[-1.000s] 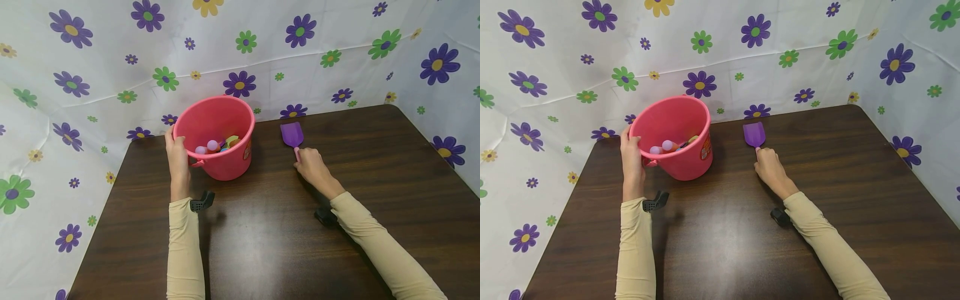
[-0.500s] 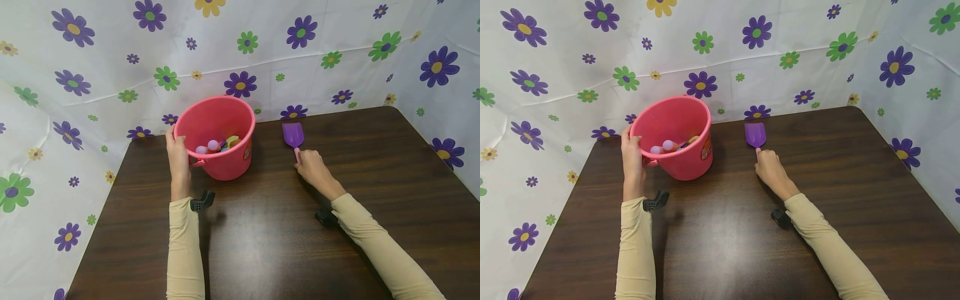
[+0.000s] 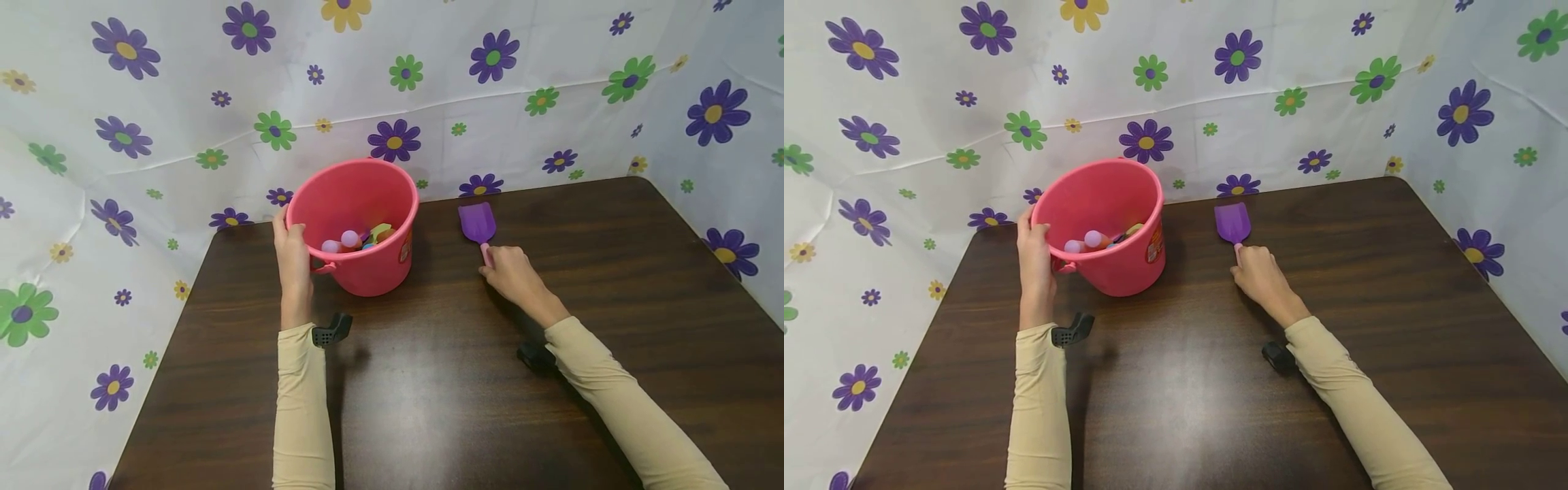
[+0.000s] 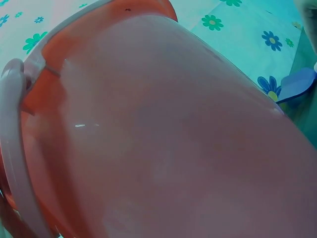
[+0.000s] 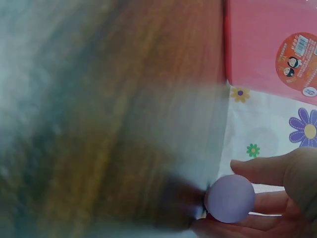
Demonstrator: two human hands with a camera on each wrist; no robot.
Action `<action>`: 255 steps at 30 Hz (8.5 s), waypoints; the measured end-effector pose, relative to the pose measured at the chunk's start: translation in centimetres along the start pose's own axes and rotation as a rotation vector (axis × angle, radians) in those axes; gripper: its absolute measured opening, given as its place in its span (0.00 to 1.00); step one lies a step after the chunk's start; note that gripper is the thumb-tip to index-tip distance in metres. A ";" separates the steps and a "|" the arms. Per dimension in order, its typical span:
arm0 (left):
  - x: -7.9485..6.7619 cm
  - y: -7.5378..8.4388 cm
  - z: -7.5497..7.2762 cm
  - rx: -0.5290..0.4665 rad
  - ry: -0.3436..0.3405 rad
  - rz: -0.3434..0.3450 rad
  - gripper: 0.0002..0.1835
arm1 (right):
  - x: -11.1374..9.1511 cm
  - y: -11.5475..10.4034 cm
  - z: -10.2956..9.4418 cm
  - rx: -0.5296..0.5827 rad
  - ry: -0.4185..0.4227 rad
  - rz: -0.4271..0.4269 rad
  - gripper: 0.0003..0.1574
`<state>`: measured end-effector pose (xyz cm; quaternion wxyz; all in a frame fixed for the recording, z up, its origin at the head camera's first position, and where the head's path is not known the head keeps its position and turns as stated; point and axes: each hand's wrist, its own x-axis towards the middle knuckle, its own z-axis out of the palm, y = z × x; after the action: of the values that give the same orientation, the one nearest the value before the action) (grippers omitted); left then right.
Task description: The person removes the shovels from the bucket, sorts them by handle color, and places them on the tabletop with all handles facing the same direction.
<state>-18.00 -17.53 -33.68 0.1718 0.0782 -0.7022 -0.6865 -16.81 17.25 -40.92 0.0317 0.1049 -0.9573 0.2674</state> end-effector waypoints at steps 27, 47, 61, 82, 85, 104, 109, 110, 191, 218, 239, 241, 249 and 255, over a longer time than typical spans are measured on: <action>0.0 -0.1 -0.1 0.007 0.004 0.001 0.31 | -1.5 -9.8 -7.5 0.230 0.342 -0.203 0.20; 0.0 -0.1 0.0 -0.009 -0.002 0.015 0.32 | -2.3 -16.3 -8.8 0.360 0.274 -0.400 0.23; 0.1 0.0 -0.3 -0.007 -0.004 0.021 0.31 | -0.2 -20.1 -8.4 0.299 0.172 -0.426 0.29; 0.2 -0.2 -0.5 -0.012 -0.020 0.014 0.31 | 3.9 -21.4 -5.1 0.269 0.004 -0.377 0.24; 0.2 -0.1 -0.5 -0.008 -0.023 0.016 0.31 | 4.1 -21.4 -4.8 0.264 -0.003 -0.372 0.23; -0.1 -0.1 -0.3 -0.002 -0.010 0.022 0.32 | 5.3 -22.3 -3.4 0.200 -0.044 -0.340 0.23; -0.1 -0.2 -0.3 -0.007 -0.008 0.030 0.32 | 5.6 -22.4 -2.8 0.184 -0.071 -0.315 0.25; -0.1 -0.2 -0.3 -0.008 -0.009 0.032 0.32 | 5.7 -22.4 -2.7 0.177 -0.078 -0.309 0.25; 0.0 -0.1 -0.3 -0.012 -0.009 0.033 0.30 | 11.2 -23.3 -0.6 0.035 -0.376 -0.052 0.18; 0.2 0.0 0.0 -0.006 -0.009 0.022 0.31 | 10.8 -21.2 -2.6 0.135 -0.192 -0.089 0.12; 0.0 0.0 -0.1 -0.017 -0.008 0.005 0.31 | 9.3 -20.8 -6.1 0.181 -0.059 -0.158 0.09; 0.0 0.0 -0.2 -0.018 -0.008 0.006 0.30 | 9.1 -20.9 -6.5 0.179 -0.058 -0.155 0.10; 0.0 0.1 -0.3 -0.029 -0.006 0.016 0.30 | 7.8 -21.4 -8.8 0.255 -0.025 -0.149 0.12; 0.0 0.1 -0.3 -0.025 -0.002 0.015 0.30 | 6.4 -21.1 -10.5 0.353 -0.006 -0.146 0.12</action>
<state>-17.89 -17.76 -33.62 0.1771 0.0699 -0.6945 -0.6939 -18.38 3.92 -20.50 0.0292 0.1788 -0.8854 0.4280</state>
